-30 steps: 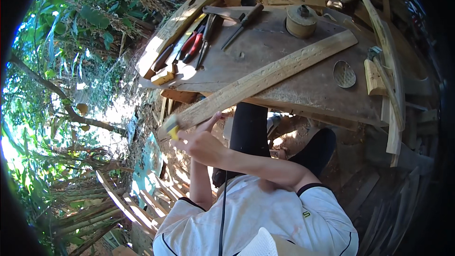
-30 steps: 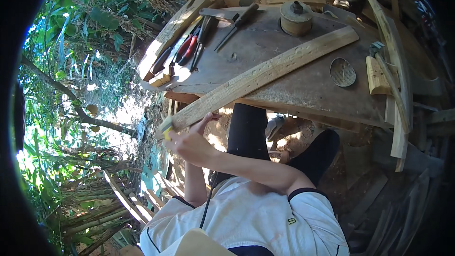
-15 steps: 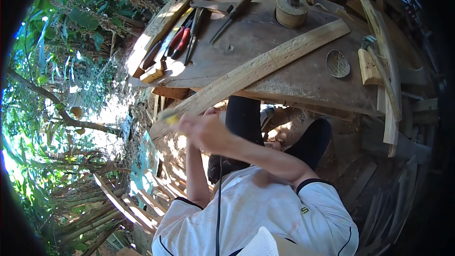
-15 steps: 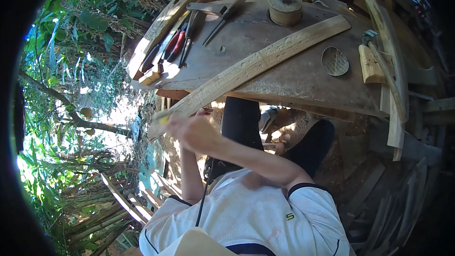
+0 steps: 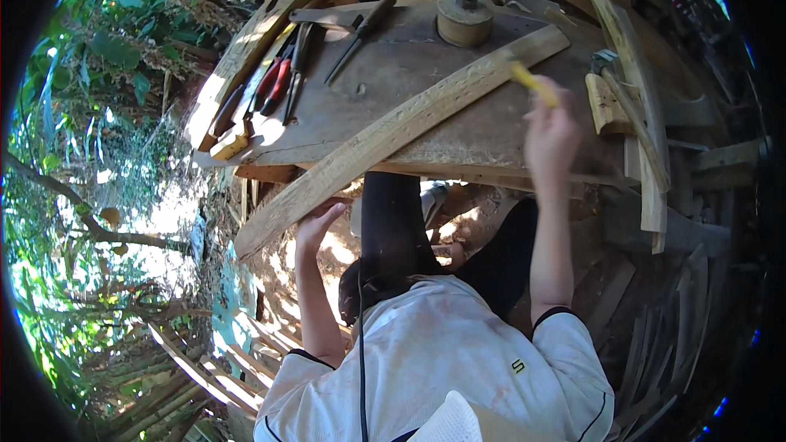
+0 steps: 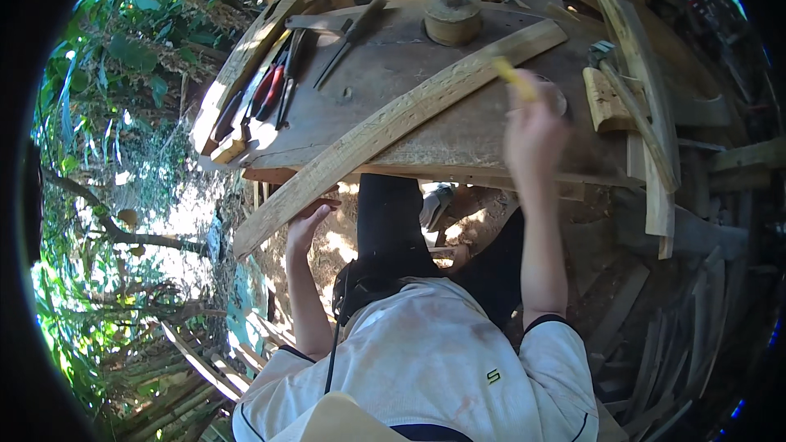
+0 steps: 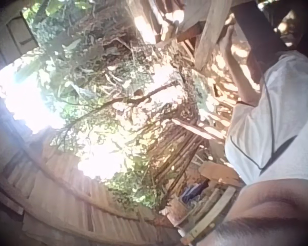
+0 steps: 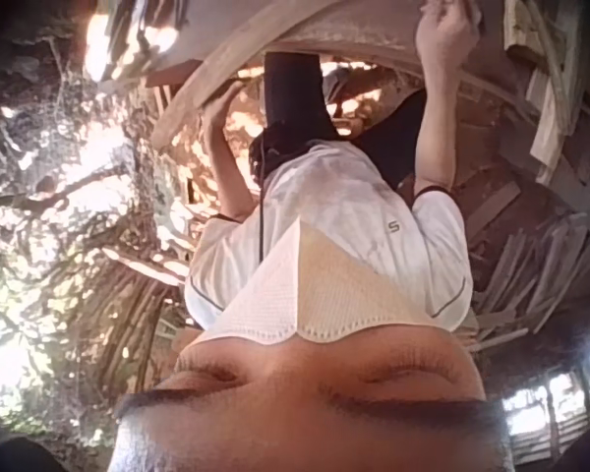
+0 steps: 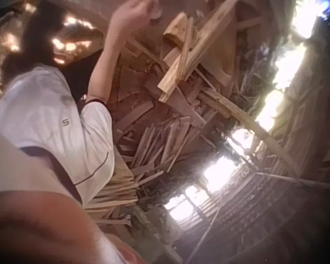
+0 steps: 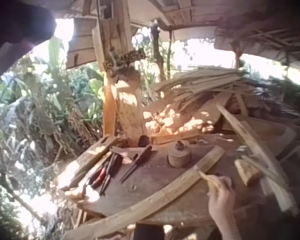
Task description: The person smooths a long wooden plank by hand, then uses a yellow brush to sweep the surface and a small container to apply a finish. The person repeatedly brushes the plank and the workbench, handling the plank and tools throughout the sequence.
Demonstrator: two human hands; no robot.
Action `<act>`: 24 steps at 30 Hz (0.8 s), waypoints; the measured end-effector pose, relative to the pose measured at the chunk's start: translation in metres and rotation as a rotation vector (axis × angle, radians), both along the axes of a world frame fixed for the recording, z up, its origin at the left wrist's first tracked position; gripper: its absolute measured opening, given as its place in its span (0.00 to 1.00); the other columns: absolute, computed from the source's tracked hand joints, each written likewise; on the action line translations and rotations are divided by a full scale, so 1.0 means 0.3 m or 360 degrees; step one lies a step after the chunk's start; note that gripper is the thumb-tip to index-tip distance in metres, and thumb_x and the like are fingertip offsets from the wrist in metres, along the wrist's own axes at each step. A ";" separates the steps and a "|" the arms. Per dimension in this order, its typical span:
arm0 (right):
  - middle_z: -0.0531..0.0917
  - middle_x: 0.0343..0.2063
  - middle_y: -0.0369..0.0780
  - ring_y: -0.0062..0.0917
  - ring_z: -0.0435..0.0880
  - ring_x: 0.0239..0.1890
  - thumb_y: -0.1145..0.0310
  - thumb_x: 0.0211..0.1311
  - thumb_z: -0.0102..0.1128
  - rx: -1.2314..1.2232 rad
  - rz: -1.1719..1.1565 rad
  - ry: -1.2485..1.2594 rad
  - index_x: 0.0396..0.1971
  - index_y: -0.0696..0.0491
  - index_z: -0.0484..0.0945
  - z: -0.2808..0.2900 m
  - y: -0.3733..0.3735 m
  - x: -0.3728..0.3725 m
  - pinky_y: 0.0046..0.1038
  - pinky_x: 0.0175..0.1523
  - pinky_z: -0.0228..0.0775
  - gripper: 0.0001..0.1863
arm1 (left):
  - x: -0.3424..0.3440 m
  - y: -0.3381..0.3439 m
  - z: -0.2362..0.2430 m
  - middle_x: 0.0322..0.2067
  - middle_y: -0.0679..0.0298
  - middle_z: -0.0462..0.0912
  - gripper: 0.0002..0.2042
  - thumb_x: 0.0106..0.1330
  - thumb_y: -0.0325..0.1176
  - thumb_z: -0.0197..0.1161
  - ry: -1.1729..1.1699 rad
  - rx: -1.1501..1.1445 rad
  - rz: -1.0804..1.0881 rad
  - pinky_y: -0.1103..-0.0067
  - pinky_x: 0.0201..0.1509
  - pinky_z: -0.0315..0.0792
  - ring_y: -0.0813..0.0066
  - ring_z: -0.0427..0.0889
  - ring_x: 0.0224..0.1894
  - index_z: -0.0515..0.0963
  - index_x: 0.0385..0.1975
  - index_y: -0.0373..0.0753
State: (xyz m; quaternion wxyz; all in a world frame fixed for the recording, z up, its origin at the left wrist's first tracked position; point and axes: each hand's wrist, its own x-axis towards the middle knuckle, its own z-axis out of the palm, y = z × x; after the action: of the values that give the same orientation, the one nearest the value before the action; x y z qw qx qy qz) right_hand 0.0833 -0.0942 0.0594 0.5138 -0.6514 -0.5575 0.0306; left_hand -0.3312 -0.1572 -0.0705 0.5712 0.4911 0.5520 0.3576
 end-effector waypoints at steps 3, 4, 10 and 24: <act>0.82 0.34 0.39 0.37 0.83 0.26 0.68 0.67 0.65 0.0028 0.0631 -0.0344 0.53 0.48 0.80 -0.064 -0.092 -0.205 0.36 0.29 0.75 0.16 | 0.014 0.009 0.010 0.57 0.56 0.83 0.25 0.68 0.41 0.69 -0.0152 0.0020 -0.0083 0.69 0.64 0.72 0.65 0.82 0.56 0.77 0.60 0.34; 0.82 0.33 0.37 0.35 0.84 0.28 0.69 0.64 0.67 0.0035 0.0869 -0.0405 0.55 0.47 0.78 -0.070 -0.127 -0.277 0.36 0.30 0.76 0.19 | 0.023 0.014 0.023 0.57 0.57 0.83 0.23 0.70 0.39 0.68 -0.0198 0.0018 -0.0117 0.70 0.66 0.70 0.67 0.80 0.59 0.77 0.60 0.33; 0.87 0.39 0.40 0.30 0.89 0.32 0.68 0.70 0.62 -0.0303 0.0910 0.0400 0.47 0.50 0.84 0.011 -0.006 -0.141 0.32 0.33 0.78 0.09 | 0.030 0.012 0.068 0.60 0.54 0.80 0.28 0.71 0.46 0.65 -0.0198 -0.0017 -0.0318 0.66 0.62 0.74 0.61 0.83 0.55 0.73 0.63 0.33; 0.89 0.41 0.41 0.25 0.89 0.31 0.72 0.68 0.63 -0.0142 0.1018 0.0138 0.51 0.49 0.84 -0.008 0.008 0.002 0.28 0.34 0.80 0.13 | 0.186 0.051 0.365 0.60 0.53 0.81 0.27 0.57 0.33 0.77 0.0261 0.0721 -0.0201 0.65 0.67 0.72 0.61 0.82 0.59 0.79 0.57 0.32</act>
State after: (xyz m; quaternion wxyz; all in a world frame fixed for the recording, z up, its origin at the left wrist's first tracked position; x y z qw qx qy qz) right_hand 0.0840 -0.0918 0.0570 0.4722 -0.4632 -0.7097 0.2426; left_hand -0.2753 -0.1420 0.0389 0.4209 0.6675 0.4705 0.3948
